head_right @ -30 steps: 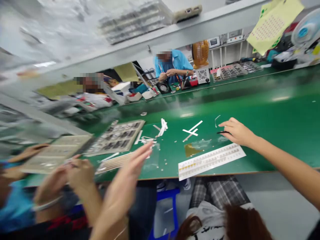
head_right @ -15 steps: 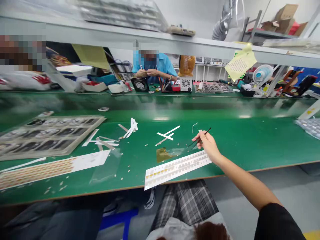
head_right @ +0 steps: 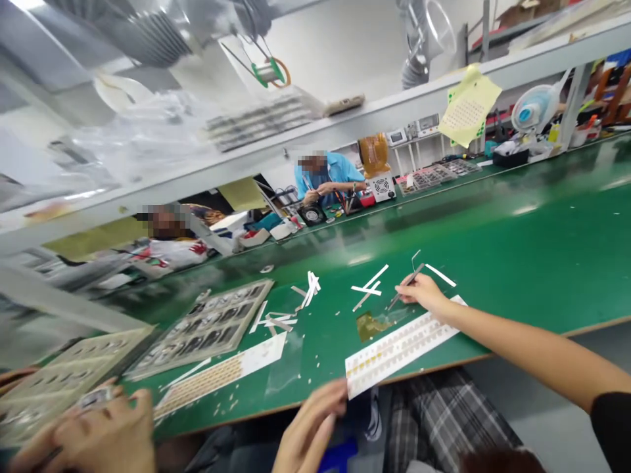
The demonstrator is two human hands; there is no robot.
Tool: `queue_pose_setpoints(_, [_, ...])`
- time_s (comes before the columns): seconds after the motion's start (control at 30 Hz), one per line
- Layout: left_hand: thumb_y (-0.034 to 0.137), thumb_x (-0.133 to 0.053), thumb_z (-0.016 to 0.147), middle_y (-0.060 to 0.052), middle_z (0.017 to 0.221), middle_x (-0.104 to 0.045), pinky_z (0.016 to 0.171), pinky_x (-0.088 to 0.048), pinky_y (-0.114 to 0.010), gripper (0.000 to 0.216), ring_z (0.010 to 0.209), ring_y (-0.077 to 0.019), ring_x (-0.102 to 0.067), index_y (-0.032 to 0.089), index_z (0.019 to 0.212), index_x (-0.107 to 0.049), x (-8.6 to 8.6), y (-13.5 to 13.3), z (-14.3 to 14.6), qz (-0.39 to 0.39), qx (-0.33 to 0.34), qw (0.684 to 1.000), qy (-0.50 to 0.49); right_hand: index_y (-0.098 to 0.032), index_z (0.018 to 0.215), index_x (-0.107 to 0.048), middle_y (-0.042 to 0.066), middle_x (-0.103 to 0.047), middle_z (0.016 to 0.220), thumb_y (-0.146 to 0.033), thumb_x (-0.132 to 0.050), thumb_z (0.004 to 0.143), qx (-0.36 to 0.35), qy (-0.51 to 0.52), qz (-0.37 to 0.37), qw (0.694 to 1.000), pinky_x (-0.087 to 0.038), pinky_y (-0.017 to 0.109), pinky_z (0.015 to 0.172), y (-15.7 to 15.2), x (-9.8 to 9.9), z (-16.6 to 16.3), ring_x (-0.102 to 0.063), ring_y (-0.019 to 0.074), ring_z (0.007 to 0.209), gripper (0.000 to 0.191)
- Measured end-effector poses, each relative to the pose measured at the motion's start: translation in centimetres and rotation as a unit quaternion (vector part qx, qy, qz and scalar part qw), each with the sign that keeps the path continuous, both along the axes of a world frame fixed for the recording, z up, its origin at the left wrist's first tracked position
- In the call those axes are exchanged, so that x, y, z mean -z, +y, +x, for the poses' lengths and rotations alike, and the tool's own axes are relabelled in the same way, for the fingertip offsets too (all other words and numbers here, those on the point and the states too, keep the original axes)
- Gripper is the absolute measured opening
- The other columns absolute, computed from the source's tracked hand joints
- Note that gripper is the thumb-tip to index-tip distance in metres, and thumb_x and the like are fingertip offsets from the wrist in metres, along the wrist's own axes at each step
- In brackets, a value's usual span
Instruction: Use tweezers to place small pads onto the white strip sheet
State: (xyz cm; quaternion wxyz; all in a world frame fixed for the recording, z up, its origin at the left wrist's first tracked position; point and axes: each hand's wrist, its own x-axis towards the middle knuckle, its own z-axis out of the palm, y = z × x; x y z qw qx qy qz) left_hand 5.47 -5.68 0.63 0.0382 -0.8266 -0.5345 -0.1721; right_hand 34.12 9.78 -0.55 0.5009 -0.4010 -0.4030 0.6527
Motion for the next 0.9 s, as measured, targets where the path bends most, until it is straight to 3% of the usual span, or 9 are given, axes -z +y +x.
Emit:
queue_pose_setpoints(0.1, [0.044,-0.051,0.084,-0.005,0.139,-0.041,0.103,-0.037,-0.051,0.041,0.125,-0.0256,-0.04,0.034,0.123,-0.047,3.8,0.7,4.6,-0.01,0.02,1.0,0.019,-0.011,0.088,-0.059,0.001,-0.062,0.08,-0.019,-0.06,0.087,-0.006,-0.031,-0.021,0.999,-0.053,0.024,0.06,1.3,0.3,0.8,-0.061,0.0104,0.066,0.007])
queue_pose_setpoints(0.2, [0.042,-0.055,0.081,-0.003,0.143,-0.038,0.105,-0.028,-0.062,0.053,0.133,-0.0328,-0.029,0.036,0.132,-0.039,5.0,1.8,7.5,-0.013,0.052,0.998,0.039,-0.012,0.096,-0.059,0.003,-0.062,0.089,-0.022,-0.056,0.09,-0.018,-0.057,-0.04,0.997,-0.054,0.027,0.062,1.8,0.2,2.5,-0.061,0.0117,0.07,0.013])
queue_pose_setpoints(0.37, [0.015,-0.042,0.085,0.001,0.142,-0.04,0.106,-0.02,-0.067,0.058,0.134,-0.0294,-0.029,0.039,0.136,-0.029,4.5,2.4,9.2,-0.006,0.104,0.994,0.036,-0.011,0.077,-0.059,0.001,-0.064,0.073,-0.01,-0.063,0.083,-0.01,-0.078,-0.053,0.995,-0.055,0.025,0.063,1.4,-0.7,5.5,-0.063,0.0112,0.067,0.007])
queue_pose_setpoints(0.47, [0.006,-0.041,0.078,0.001,0.139,-0.045,0.108,-0.028,-0.057,0.066,0.132,-0.0249,-0.035,0.036,0.136,-0.031,4.2,2.7,8.8,-0.004,0.147,0.989,0.01,-0.011,0.068,-0.059,0.005,-0.065,0.065,-0.005,-0.068,0.075,-0.009,-0.081,-0.059,0.995,-0.056,0.025,0.064,1.1,-1.2,6.6,-0.066,0.0131,0.065,0.013])
queue_pose_setpoints(0.6, [0.004,-0.037,0.078,0.004,0.128,-0.056,0.103,-0.04,-0.045,0.061,0.125,-0.018,-0.045,0.037,0.129,-0.043,2.7,3.3,7.5,0.021,0.181,0.982,-0.055,-0.013,0.071,-0.06,0.005,-0.067,0.068,-0.013,-0.075,0.068,0.01,-0.064,-0.04,0.997,-0.056,0.024,0.059,0.8,-2.0,6.6,-0.066,0.0142,0.063,0.016])
queue_pose_setpoints(0.67, [0.006,-0.036,0.083,0.003,0.124,-0.058,0.1,-0.045,-0.04,0.055,0.121,-0.0154,-0.048,0.036,0.128,-0.044,1.5,3.8,7.2,0.049,0.159,0.98,-0.107,-0.015,0.074,-0.06,0.003,-0.067,0.071,-0.019,-0.078,0.066,0.035,-0.045,-0.012,0.998,-0.054,0.021,0.056,0.7,-2.8,6.3,-0.065,0.0118,0.061,0.02])
queue_pose_setpoints(0.77, [0.007,-0.033,0.086,-0.004,0.133,-0.05,0.104,-0.041,-0.042,0.055,0.125,-0.0156,-0.044,0.03,0.136,-0.032,0.2,4.8,7.4,0.11,0.076,0.973,-0.189,-0.018,0.075,-0.058,-0.001,-0.066,0.074,-0.024,-0.079,0.063,0.076,-0.014,0.037,0.996,-0.049,0.018,0.053,0.6,-4.6,5.8,-0.061,0.008,0.059,0.025])
queue_pose_setpoints(0.83, [0.007,-0.033,0.086,-0.004,0.135,-0.048,0.106,-0.038,-0.044,0.056,0.127,-0.0159,-0.042,0.03,0.137,-0.03,0.2,5.4,7.7,0.126,0.053,0.969,-0.208,-0.019,0.074,-0.056,-0.003,-0.065,0.073,-0.026,-0.079,0.062,0.097,0.002,0.062,0.993,-0.047,0.017,0.052,0.5,-5.8,5.8,-0.059,0.0065,0.057,0.027])
queue_pose_setpoints(0.9, [0.007,-0.035,0.085,-0.001,0.131,-0.052,0.107,-0.037,-0.043,0.053,0.123,-0.0152,-0.046,0.032,0.133,-0.039,0.9,5.8,7.8,0.106,0.076,0.973,-0.189,-0.019,0.074,-0.056,-0.004,-0.063,0.07,-0.027,-0.079,0.06,0.106,0.012,0.073,0.992,-0.045,0.017,0.051,0.2,-6.6,6.0,-0.057,0.006,0.056,0.028])
